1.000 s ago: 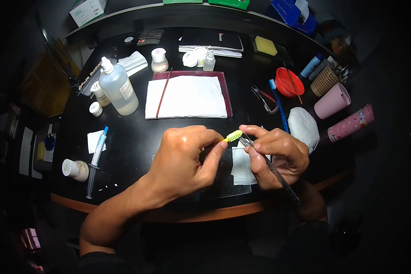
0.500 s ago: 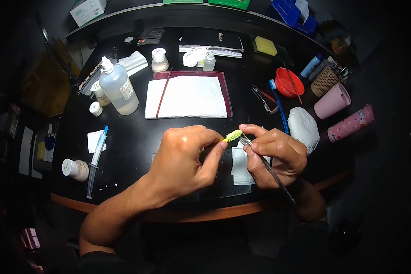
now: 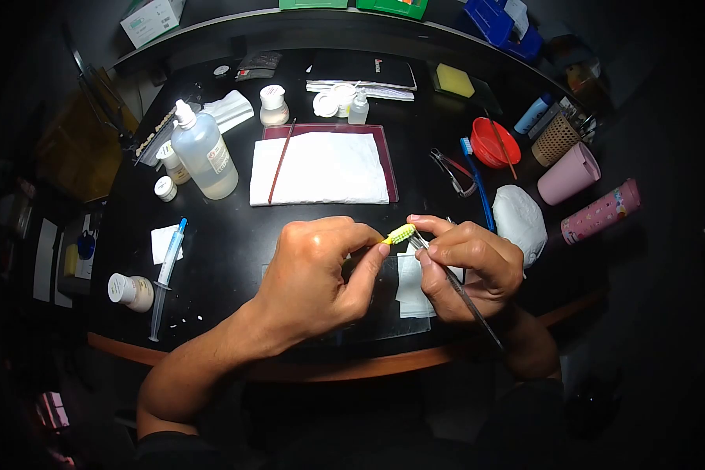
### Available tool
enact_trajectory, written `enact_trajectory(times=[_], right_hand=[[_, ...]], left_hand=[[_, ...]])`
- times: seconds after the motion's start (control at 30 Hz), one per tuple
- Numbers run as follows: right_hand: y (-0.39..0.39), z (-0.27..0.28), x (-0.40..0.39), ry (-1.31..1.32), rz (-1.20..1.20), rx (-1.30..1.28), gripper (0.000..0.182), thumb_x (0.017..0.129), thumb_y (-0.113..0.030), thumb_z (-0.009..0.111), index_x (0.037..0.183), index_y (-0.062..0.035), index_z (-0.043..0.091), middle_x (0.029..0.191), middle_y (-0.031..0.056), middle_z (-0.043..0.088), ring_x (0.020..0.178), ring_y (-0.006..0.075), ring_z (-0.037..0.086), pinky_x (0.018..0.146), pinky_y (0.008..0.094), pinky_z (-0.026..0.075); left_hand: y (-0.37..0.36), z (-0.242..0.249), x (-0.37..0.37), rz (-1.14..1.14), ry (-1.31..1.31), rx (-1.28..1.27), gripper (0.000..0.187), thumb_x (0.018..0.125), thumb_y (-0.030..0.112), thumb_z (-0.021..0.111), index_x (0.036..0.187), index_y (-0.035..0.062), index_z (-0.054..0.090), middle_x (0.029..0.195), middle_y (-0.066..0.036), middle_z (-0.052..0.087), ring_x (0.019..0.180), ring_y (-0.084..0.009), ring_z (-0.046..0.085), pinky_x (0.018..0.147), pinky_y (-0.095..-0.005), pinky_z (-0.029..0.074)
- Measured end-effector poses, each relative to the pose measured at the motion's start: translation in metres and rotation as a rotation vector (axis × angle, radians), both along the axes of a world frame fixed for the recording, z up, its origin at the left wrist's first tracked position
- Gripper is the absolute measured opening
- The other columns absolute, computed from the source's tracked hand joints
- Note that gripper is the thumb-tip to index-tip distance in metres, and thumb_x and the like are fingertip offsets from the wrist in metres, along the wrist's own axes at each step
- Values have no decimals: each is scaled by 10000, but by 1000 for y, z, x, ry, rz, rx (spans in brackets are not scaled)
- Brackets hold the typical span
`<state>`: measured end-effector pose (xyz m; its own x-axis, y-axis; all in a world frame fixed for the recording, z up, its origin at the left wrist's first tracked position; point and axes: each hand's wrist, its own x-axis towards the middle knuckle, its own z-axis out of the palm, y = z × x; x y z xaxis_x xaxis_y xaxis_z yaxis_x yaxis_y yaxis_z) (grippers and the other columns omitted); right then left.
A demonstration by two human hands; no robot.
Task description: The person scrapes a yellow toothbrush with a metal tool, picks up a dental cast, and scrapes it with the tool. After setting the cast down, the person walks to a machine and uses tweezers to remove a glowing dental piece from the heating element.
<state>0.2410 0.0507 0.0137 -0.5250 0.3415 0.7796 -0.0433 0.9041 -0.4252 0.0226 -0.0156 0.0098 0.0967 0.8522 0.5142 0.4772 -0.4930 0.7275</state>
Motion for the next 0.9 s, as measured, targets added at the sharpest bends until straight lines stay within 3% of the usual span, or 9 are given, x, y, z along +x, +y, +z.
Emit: enact_trajectory(times=[0.03, 0.13, 0.33, 0.53, 0.83, 0.9], right_hand=[[-1, 0, 0, -11, 12, -10, 176, 835, 177, 676, 955, 52, 648, 784, 139, 668, 717, 175, 689, 972, 584, 636], [2, -4, -2, 84, -8, 5, 177, 782, 137, 691, 922, 31, 670, 770, 109, 686, 648, 175, 710, 928, 509, 674], [1, -2, -1, 93, -5, 6, 177, 802, 127, 702, 946, 32, 664, 771, 105, 684, 662, 175, 716, 943, 523, 667], [0, -1, -1, 93, 11, -13, 161, 807, 122, 688, 942, 38, 664, 772, 108, 688, 658, 179, 715, 954, 535, 659], [0, 2, -1, 60, 7, -9, 146, 804, 113, 660, 930, 38, 670, 755, 113, 688, 655, 183, 716, 965, 551, 647], [0, 2, 0, 49, 11, -12, 152, 796, 118, 658, 923, 34, 670, 749, 111, 687, 653, 184, 716, 967, 553, 645]], left_hand=[[0, 0, 0, -1, -2, 0, 56, 889, 0, 784, 936, -30, 788, 683, -102, 669, 534, -138, 578, 491, -294, 385], [1, 1, 0, 16, 8, 32, 58, 892, 3, 785, 939, -30, 790, 676, -96, 663, 531, -134, 570, 489, -295, 378], [2, 1, 0, 42, 18, 70, 75, 879, 4, 806, 949, -21, 800, 693, -85, 674, 541, -120, 577, 490, -287, 378], [4, -3, -1, 82, 17, 103, 91, 861, -8, 824, 950, -13, 808, 741, -83, 708, 592, -125, 653, 517, -255, 454], [4, -3, -2, 95, 21, 98, 94, 856, -11, 827, 948, -13, 808, 764, -89, 724, 626, -132, 679, 528, -258, 491], [3, -4, -1, 102, 11, 86, 88, 848, 16, 828, 927, -7, 794, 760, -98, 709, 618, -177, 680, 542, -301, 500]])
